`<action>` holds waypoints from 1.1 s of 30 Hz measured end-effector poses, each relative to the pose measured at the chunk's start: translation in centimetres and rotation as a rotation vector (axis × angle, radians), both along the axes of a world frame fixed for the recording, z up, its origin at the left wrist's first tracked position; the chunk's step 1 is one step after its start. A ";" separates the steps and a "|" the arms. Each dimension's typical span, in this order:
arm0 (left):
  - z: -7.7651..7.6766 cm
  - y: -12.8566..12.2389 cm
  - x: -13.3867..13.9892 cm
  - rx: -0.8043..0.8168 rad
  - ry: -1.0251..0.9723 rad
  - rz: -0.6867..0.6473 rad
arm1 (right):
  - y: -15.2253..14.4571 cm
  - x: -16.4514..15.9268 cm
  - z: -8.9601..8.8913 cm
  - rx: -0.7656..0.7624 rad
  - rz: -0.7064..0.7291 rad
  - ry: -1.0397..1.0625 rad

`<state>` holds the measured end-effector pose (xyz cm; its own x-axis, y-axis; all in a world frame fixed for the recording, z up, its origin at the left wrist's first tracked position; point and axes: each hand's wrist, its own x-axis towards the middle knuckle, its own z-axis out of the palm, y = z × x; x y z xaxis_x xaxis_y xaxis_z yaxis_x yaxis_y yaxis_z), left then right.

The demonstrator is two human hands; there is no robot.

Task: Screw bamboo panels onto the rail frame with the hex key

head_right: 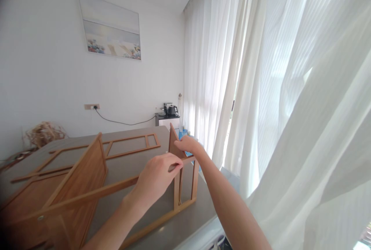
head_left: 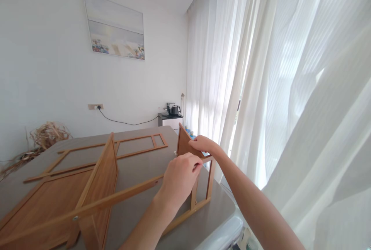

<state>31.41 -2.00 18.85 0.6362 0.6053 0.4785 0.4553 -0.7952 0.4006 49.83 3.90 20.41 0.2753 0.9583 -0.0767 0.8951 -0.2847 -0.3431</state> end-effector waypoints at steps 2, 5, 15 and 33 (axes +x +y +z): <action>0.0 0.0 0.1 -0.025 -0.007 0.019 | -0.1 -0.1 0.0 0.019 -0.002 -0.009; 0.1 0.0 0.2 -0.045 -0.015 0.056 | -0.1 -0.1 -0.1 0.037 -0.003 -0.013; 1.0 0.4 0.6 -0.078 0.159 0.189 | 0.4 -0.2 0.1 0.012 0.025 -0.026; 0.5 0.5 0.5 -0.056 0.237 0.201 | 1.8 -2.8 0.5 0.100 0.065 -0.049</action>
<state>31.87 -1.54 19.40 0.5907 0.7515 0.2936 0.6870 -0.6593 0.3055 47.07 5.67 20.93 0.2131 0.9765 0.0322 0.9270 -0.1917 -0.3225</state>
